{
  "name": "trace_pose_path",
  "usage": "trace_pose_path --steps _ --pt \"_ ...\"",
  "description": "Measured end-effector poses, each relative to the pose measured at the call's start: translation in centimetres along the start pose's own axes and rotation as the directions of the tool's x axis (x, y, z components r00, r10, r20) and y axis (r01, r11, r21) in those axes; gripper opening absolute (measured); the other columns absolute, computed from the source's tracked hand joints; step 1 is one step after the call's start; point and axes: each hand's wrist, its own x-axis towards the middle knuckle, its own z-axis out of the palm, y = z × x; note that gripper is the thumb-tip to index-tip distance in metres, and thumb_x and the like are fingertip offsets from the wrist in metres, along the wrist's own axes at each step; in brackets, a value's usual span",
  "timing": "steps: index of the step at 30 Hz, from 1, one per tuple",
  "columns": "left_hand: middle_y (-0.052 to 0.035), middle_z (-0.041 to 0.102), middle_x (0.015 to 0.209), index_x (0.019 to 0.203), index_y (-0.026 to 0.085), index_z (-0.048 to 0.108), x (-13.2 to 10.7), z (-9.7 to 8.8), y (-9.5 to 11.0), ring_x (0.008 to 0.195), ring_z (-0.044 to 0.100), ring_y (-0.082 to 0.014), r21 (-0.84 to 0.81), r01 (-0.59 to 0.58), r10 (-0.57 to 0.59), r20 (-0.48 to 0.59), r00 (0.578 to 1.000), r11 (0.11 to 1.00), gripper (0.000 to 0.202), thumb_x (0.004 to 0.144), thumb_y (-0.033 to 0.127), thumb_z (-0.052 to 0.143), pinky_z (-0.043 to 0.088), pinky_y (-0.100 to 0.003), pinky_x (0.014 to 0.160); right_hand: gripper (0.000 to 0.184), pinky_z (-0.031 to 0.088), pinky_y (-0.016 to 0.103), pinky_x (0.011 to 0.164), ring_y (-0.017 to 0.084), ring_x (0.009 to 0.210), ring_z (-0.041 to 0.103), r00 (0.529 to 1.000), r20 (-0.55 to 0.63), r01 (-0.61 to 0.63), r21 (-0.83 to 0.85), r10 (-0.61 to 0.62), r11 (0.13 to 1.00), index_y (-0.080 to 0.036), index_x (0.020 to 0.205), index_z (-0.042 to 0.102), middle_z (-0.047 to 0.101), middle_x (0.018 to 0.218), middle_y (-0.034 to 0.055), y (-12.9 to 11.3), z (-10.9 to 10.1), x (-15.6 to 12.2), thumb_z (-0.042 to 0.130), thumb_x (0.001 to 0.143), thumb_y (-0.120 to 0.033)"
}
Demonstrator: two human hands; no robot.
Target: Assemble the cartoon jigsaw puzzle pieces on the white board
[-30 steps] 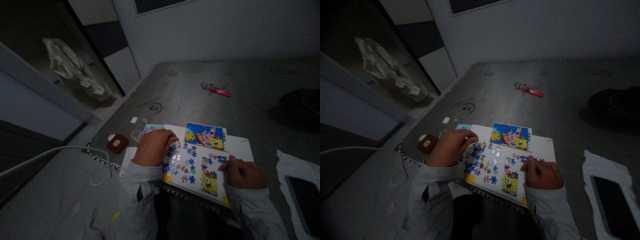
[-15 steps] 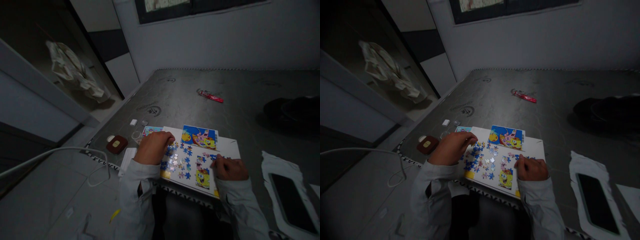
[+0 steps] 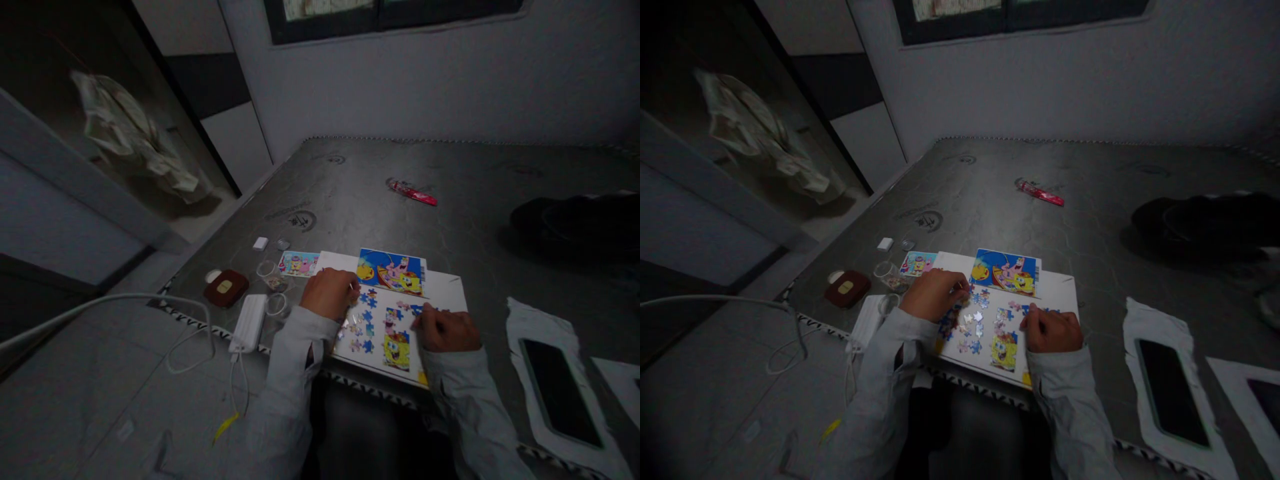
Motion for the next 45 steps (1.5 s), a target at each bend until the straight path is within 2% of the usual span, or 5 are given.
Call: trace_pose_path --steps 12,19,29,40,45 --pt "-0.0049 0.09 0.12 0.119 0.028 0.088 0.6 0.9 0.1 0.127 0.079 -0.0305 0.029 0.053 -0.053 0.008 0.999 0.998 0.017 0.103 0.026 0.084 0.056 -0.044 0.116 0.061 0.047 0.034 0.084 0.017 0.06 0.066 0.999 0.001 -0.034 0.029 0.034 0.999 -0.026 0.063 0.079 0.073 0.061 0.0005 -0.2 -0.2 0.0 0.054 0.118 -0.038" --pt "-0.0039 0.09 0.121 0.12 0.03 0.087 0.6 0.7 0.5 0.128 0.079 -0.0317 0.053 0.085 -0.084 -0.021 0.996 0.995 0.021 0.1 0.025 0.085 0.059 -0.043 0.106 0.065 0.046 0.035 0.084 0.018 0.062 0.067 0.999 0.021 -0.029 0.04 0.028 0.999 -0.027 0.061 0.076 0.073 0.061 0.0007 -0.2 0.0 0.1 0.05 0.12 -0.039" --pt "-0.0108 0.089 0.121 0.124 0.026 0.087 -0.6 -0.4 1.8 0.119 0.082 -0.033 0.084 0.125 -0.118 -0.088 0.989 0.989 0.029 0.115 0.047 0.069 0.059 -0.044 0.101 0.067 0.045 0.035 0.084 0.017 0.06 0.067 0.999 0.028 -0.035 0.044 0.033 0.998 -0.027 0.062 0.077 0.073 0.06 0.001 0.1 0.4 0.0 0.048 0.121 -0.039" --pt "-0.0104 0.088 0.107 0.109 0.025 0.081 -3.8 0.2 2.7 0.111 0.083 -0.0343 0.035 0.088 -0.084 -0.099 0.992 0.996 0.033 0.113 0.056 0.068 0.054 -0.04 0.089 0.061 0.046 0.036 0.084 0.017 0.062 0.069 1.0 0.006 -0.011 -0.01 0.011 1.0 -0.027 0.063 0.078 0.075 0.061 0.0018 0.8 1.3 -0.3 0.053 0.118 -0.033" --pt "-0.0073 0.087 0.101 0.105 0.027 0.076 -7.5 3.4 2.9 0.102 0.083 -0.0294 -0.008 0.026 -0.027 -0.057 0.998 1.0 0.03 0.117 0.048 0.057 0.053 -0.037 0.087 0.059 0.045 0.037 0.084 0.018 0.06 0.067 1.0 -0.013 0.018 -0.032 -0.018 0.999 -0.026 0.065 0.08 0.077 0.064 0.0039 1.0 1.4 -0.3 0.054 0.117 -0.031"
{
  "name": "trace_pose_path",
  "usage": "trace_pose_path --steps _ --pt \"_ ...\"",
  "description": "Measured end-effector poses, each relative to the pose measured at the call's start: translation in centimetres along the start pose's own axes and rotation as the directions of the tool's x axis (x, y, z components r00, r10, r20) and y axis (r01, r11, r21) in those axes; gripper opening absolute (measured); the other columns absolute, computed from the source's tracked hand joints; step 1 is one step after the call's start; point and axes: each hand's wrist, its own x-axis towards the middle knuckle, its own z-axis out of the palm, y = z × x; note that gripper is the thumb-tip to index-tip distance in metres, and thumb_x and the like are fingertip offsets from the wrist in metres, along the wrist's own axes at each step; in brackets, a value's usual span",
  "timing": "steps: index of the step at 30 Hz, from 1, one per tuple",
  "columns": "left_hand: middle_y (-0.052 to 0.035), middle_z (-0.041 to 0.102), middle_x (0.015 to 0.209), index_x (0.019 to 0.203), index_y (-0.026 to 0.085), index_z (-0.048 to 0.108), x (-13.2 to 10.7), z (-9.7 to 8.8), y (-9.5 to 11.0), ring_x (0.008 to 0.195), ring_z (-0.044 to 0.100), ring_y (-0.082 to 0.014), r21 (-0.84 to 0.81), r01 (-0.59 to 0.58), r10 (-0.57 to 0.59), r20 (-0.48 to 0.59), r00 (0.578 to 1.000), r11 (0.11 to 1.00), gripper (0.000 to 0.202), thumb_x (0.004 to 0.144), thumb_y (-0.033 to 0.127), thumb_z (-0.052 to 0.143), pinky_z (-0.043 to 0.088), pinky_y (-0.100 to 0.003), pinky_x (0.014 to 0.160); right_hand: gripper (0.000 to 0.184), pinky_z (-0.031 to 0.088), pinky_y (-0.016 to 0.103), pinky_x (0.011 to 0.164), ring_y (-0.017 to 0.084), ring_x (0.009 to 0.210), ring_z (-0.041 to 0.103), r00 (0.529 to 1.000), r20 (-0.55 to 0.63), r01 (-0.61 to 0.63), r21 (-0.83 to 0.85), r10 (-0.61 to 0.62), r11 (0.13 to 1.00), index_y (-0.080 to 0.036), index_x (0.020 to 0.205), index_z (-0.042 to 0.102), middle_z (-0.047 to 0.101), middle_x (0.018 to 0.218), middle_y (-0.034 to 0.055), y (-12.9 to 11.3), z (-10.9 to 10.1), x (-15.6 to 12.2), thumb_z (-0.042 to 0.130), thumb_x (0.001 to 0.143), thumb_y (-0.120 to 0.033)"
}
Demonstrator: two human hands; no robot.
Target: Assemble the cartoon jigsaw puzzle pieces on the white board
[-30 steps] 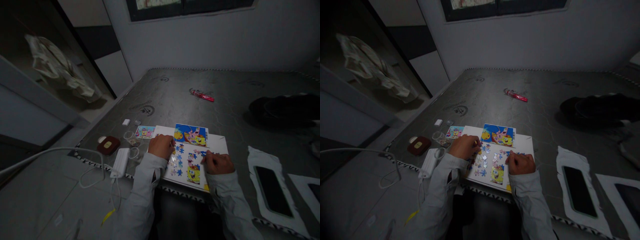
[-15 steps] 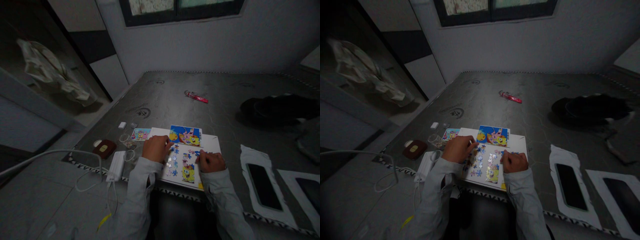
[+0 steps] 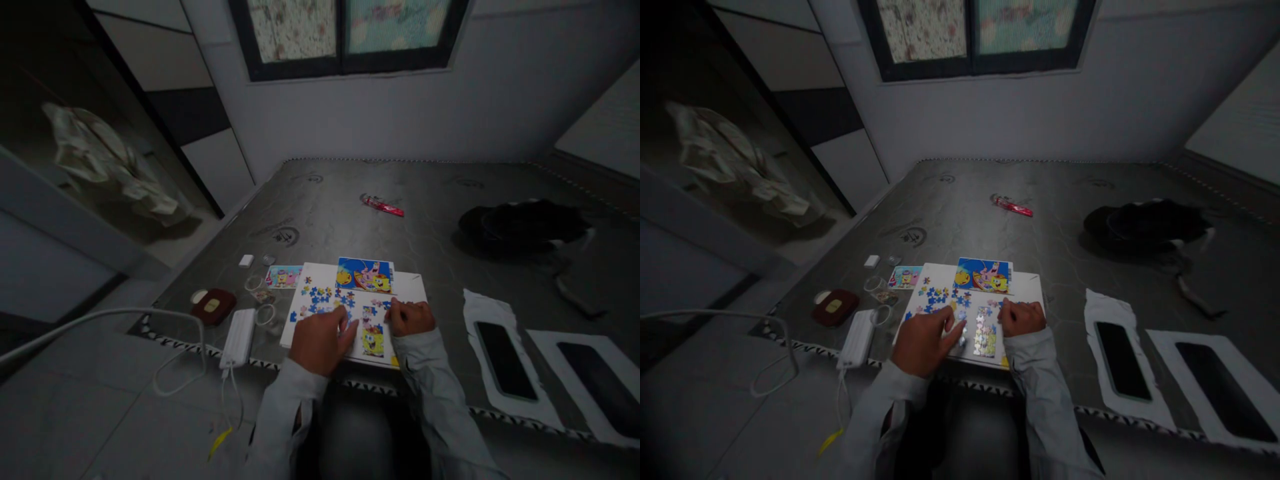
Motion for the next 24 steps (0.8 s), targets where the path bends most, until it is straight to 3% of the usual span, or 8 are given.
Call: trace_pose_path --steps 4,7,10,15,18,24 --pt "-0.0041 0.085 0.09 0.084 0.028 0.068 -4.8 5.0 -2.0 0.09 0.081 -0.0232 -0.071 -0.063 0.072 0.133 0.989 0.995 0.038 0.115 0.046 0.056 0.054 -0.033 0.086 0.059 0.045 0.037 0.084 0.017 0.06 0.067 1.0 -0.004 0.019 -0.009 -0.019 1.0 -0.025 0.065 0.08 0.076 0.063 0.0039 0.2 0.1 0.0 0.054 0.117 -0.029" --pt "-0.0048 0.084 0.085 0.076 0.027 0.061 -8.0 8.5 -4.5 0.087 0.082 -0.0225 -0.089 0.002 0.017 0.217 0.976 0.996 0.041 0.114 0.038 0.053 0.054 -0.032 0.083 0.057 0.044 0.037 0.085 0.018 0.062 0.067 1.0 0.006 0.026 -0.022 -0.026 0.999 -0.025 0.065 0.08 0.076 0.064 0.0044 0.3 0.2 0.1 0.054 0.116 -0.029" --pt "-0.0036 0.084 0.089 0.077 0.026 0.062 -9.4 10.8 -6.4 0.093 0.083 -0.0243 -0.075 0.082 -0.057 0.285 0.957 0.994 0.033 0.11 0.033 0.061 0.053 -0.032 0.082 0.056 0.044 0.037 0.086 0.018 0.062 0.066 0.999 0.022 0.027 -0.034 -0.026 0.999 -0.024 0.067 0.081 0.076 0.065 0.0057 0.5 0.3 0.1 0.054 0.116 -0.029" --pt "-0.0042 0.084 0.099 0.093 0.025 0.074 -8.3 12.0 -6.8 0.101 0.082 -0.0222 -0.059 0.144 -0.116 0.34 0.933 0.988 0.029 0.116 0.034 0.059 0.057 -0.034 0.093 0.058 0.044 0.037 0.086 0.019 0.063 0.066 1.0 0.019 0.009 -0.055 -0.007 0.998 -0.022 0.069 0.081 0.077 0.067 0.0075 0.7 -0.3 0.1 0.052 0.118 -0.034" --pt "-0.0065 0.082 0.113 0.112 0.019 0.079 -7.6 11.9 -6.2 0.108 0.079 -0.0242 -0.053 0.157 -0.128 0.364 0.922 0.986 0.029 0.116 0.047 0.069 0.063 -0.046 0.104 0.061 0.045 0.037 0.087 0.02 0.065 0.068 1.0 -0.007 -0.016 -0.059 0.015 0.998 -0.022 0.07 0.081 0.078 0.068 0.007 0.9 -1.1 -0.1 0.049 0.119 -0.037" --pt "-0.01 0.08 0.132 0.13 0.019 0.078 -7.2 12.1 -5.4 0.12 0.078 -0.0273 -0.057 0.157 -0.125 0.374 0.919 0.986 0.034 0.112 0.047 0.077 0.067 -0.051 0.107 0.058 0.045 0.038 0.087 0.02 0.067 0.07 0.998 -0.046 -0.034 -0.059 0.031 0.998 -0.023 0.071 0.08 0.078 0.068 0.0064 1.2 -2.6 -1.9 0.05 0.118 -0.038"
